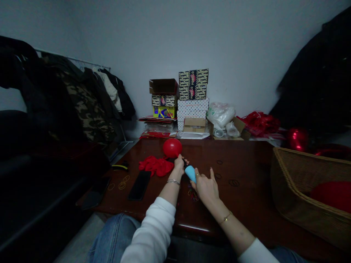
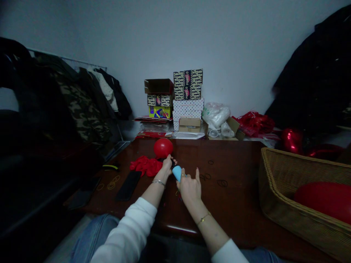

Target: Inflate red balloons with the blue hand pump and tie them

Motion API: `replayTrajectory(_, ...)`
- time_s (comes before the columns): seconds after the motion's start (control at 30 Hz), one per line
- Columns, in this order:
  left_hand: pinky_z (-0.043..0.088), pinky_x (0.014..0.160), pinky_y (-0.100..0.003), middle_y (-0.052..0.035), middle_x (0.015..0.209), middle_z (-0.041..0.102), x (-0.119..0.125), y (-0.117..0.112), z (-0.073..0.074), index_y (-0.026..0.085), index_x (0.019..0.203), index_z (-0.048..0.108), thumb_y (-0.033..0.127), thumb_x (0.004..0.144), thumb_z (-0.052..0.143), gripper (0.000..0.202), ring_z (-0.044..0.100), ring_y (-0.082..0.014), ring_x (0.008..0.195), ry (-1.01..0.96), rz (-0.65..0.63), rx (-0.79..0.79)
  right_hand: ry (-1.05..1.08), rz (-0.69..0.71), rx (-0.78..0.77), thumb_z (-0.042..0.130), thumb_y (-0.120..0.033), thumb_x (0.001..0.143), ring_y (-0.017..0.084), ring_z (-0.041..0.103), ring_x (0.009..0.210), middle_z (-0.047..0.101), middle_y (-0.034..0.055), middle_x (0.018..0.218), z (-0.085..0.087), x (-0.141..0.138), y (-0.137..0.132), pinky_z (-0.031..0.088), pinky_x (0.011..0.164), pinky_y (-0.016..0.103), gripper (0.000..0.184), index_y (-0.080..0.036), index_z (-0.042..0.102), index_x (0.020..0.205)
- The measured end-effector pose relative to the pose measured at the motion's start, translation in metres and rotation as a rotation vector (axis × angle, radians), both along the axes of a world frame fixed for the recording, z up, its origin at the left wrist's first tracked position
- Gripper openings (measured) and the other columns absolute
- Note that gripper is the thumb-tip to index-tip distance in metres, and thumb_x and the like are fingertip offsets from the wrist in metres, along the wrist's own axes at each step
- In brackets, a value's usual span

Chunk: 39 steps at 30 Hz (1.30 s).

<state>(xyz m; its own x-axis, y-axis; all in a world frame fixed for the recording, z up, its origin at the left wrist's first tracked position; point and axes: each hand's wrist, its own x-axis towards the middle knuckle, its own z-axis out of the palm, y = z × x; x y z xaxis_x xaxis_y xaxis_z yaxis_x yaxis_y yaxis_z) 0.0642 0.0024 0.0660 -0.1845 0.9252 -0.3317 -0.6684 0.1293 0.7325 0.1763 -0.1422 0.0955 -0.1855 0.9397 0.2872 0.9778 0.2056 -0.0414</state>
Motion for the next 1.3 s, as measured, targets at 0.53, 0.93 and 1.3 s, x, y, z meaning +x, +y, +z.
replayTrajectory(0.53, 0.031, 0.040, -0.018, 0.0046, 0.049, 0.041, -0.038, 0.008, 0.021, 0.019, 0.068, 0.041, 0.032, 0.096, 0.040, 0.031, 0.043, -0.0079, 0.037, 0.105, 0.051, 0.001, 0.034, 0.102, 0.030, 0.045, -0.036, 0.092, 0.017, 0.069, 0.074, 0.073, 0.0084, 0.090, 0.000, 0.024, -0.044, 0.015, 0.116, 0.043, 0.051, -0.010, 0.046, 0.137)
replayTrajectory(0.93, 0.031, 0.040, -0.018, 0.0049, 0.049, 0.040, -0.018, -0.001, 0.016, 0.019, 0.069, 0.040, 0.029, 0.096, 0.036, 0.030, 0.042, -0.0076, 0.037, 0.085, 0.053, -0.019, 0.016, 0.047, 0.010, 0.049, -0.037, 0.090, 0.018, 0.069, 0.078, 0.073, 0.0088, 0.089, 0.005, 0.017, -0.029, 0.014, 0.115, 0.042, 0.052, -0.011, 0.049, 0.135)
replayTrajectory(1.3, 0.033, 0.040, -0.019, 0.0042, 0.048, 0.042, -0.011, -0.006, 0.003, 0.019, 0.069, 0.041, 0.031, 0.095, 0.041, 0.029, 0.044, -0.0090, 0.037, 0.084, -0.017, -0.025, 0.026, 0.014, 0.003, 0.052, -0.037, 0.088, 0.019, 0.069, 0.078, 0.073, 0.0113, 0.086, 0.002, -0.010, -0.004, 0.015, 0.114, 0.042, 0.055, -0.008, 0.048, 0.135)
